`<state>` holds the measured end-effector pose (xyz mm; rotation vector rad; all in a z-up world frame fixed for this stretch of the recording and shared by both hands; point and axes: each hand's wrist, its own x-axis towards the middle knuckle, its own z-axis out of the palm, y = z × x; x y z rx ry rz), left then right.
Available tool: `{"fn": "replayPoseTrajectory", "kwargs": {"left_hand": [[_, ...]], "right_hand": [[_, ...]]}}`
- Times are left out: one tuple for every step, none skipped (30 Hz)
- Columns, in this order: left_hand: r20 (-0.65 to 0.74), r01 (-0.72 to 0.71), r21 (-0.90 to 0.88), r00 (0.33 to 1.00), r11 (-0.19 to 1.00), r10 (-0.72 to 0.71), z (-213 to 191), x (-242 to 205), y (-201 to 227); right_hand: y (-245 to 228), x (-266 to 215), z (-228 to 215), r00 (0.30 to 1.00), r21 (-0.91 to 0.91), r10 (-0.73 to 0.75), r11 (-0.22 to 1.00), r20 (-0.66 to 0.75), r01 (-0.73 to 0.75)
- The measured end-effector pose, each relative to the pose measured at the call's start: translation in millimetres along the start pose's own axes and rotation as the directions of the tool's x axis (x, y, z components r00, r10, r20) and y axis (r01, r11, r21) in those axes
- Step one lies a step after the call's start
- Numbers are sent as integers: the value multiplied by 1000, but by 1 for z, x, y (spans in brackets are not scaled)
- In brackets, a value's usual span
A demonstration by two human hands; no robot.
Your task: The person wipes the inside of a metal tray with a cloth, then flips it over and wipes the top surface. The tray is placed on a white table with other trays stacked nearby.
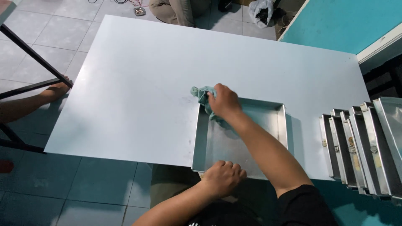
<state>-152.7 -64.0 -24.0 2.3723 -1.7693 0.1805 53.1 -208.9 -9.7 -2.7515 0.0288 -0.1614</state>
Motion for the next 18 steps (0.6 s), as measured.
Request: {"fn": "replayPoseTrajectory", "kwargs": {"left_hand": [[-3, -1, -2, 1000, 1000, 1, 3, -1, 0], [-64, 11, 44, 998, 999, -8, 7, -2, 0], [-127, 28, 85, 992, 996, -17, 11, -2, 1], [-131, 29, 80, 991, 996, -19, 11, -1, -1], [-89, 24, 53, 996, 998, -19, 10, 0, -2], [-47, 19, 26, 999, 999, -18, 10, 0, -2], [-44, 17, 22, 999, 1000, -16, 16, -1, -1], [-134, 39, 49, 991, 998, -32, 20, -1, 1], [-224, 63, 80, 974, 995, -43, 25, -1, 1], [-222, 59, 80, 974, 995, -40, 26, -2, 2], [-243, 82, 103, 968, 991, -55, 29, -2, 2], [-265, 106, 124, 962, 987, -70, 31, -2, 3], [-267, 108, 124, 961, 986, -71, 33, -2, 2], [-176, 81, 91, 982, 992, -64, 35, -1, 2], [-83, 60, 56, 995, 997, -55, 37, -1, 1], [-83, 63, 56, 995, 996, -58, 36, -1, 0], [-62, 70, 67, 996, 995, -65, 34, -2, 0], [-41, 76, 79, 997, 994, -73, 33, -3, 0]], "right_hand": [[-4, -5, -2, 1000, -4, 1, 1000, 0, -1], [-9, -10, -2, 995, 10, 61, 998, 77, -62], [-12, -15, -3, 980, 18, 118, 992, 157, -122], [-18, -19, -10, 980, 12, 119, 992, 160, -122], [-24, -25, -15, 965, -31, 115, 993, 235, -111], [-30, -30, -21, 944, -72, 114, 993, 309, -96], [-35, -37, -19, 943, -72, 118, 992, 312, -100], [-40, -44, -17, 935, -173, 60, 985, 348, 1], [-46, -49, -16, 923, -267, 5, 958, 386, 106], [-57, -59, -26, 923, -266, 7, 958, 384, 103], [-68, -68, -37, 863, -267, -27, 946, 505, 186], [-79, -77, -47, 784, -256, -56, 929, 618, 267], [-79, -85, -48, 784, -257, -56, 928, 618, 269], [-79, -93, -49, 749, -251, -98, 907, 655, 338], [-79, -102, -49, 708, -238, -140, 882, 692, 407], [-81, -101, -50, 706, -237, -142, 881, 694, 410], [-84, -101, -51, 750, -264, -111, 894, 652, 362], [-86, -101, -51, 791, -289, -79, 905, 607, 312]]}}
